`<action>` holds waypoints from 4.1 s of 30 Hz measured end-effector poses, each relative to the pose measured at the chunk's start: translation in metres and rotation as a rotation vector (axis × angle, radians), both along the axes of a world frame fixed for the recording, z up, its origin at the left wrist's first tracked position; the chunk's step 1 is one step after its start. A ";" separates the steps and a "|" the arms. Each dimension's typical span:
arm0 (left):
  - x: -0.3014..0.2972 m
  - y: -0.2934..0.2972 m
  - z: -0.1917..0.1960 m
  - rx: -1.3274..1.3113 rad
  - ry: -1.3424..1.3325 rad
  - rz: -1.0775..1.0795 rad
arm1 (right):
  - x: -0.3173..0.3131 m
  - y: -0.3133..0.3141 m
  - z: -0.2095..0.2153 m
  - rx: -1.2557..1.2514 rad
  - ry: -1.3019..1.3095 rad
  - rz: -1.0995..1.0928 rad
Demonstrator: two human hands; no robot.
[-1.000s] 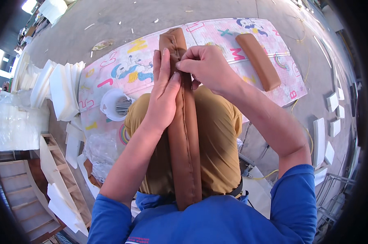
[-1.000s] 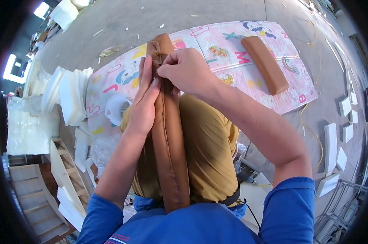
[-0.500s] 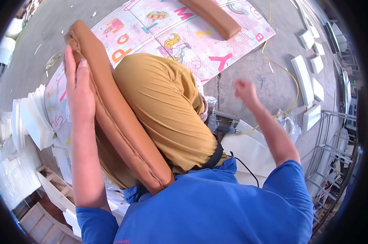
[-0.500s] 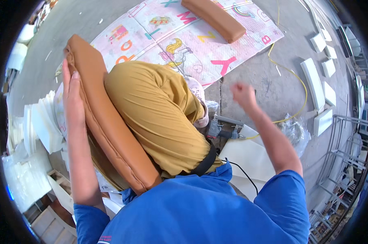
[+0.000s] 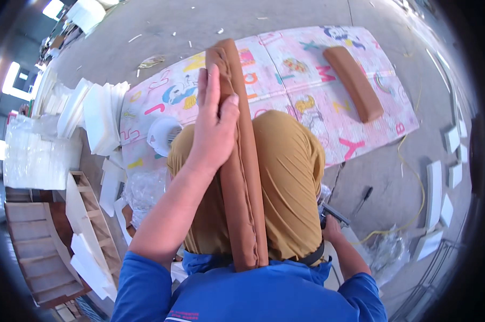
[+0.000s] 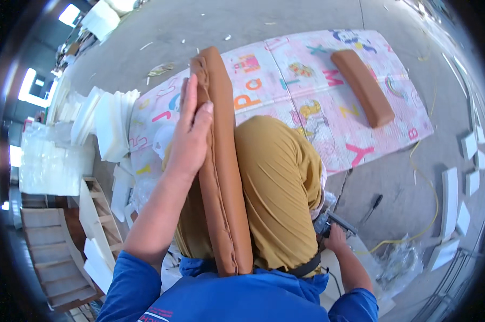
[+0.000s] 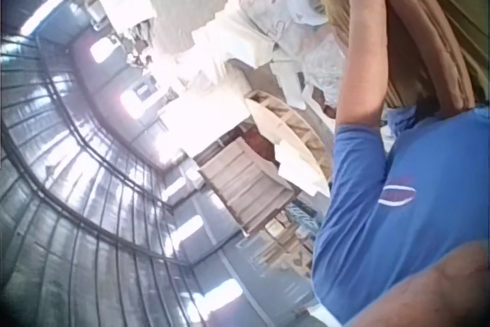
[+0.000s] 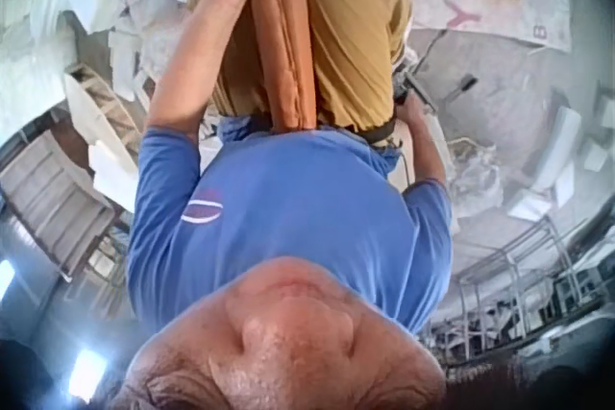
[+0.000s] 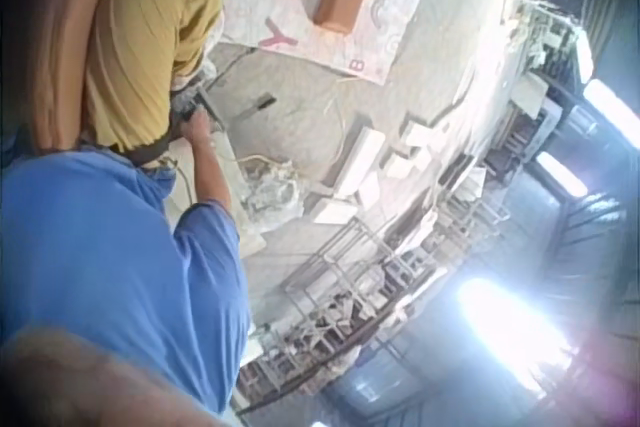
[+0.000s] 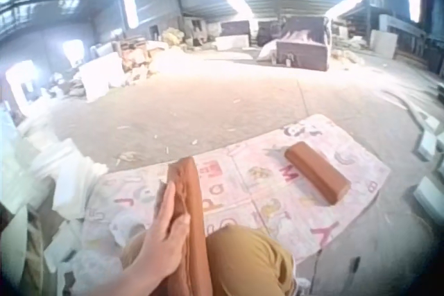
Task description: Securing fabric cover to a foam-padded furniture part using a staple gun and tucking edges with a screwdriver.
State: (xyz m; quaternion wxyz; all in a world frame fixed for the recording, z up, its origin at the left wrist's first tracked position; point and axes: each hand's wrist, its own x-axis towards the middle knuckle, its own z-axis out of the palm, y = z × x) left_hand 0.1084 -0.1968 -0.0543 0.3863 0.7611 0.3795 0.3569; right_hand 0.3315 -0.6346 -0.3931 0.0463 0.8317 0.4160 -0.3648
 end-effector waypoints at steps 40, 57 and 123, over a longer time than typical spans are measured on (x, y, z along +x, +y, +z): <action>-0.013 0.002 -0.004 -0.023 -0.188 0.056 | -0.002 0.413 0.487 0.642 0.342 0.680; -0.013 0.004 -0.007 0.024 -0.178 0.073 | -0.011 0.417 0.492 0.682 0.268 0.764; -0.030 -0.014 -0.010 -0.193 -0.321 -0.053 | -0.007 0.389 0.490 0.659 0.374 0.737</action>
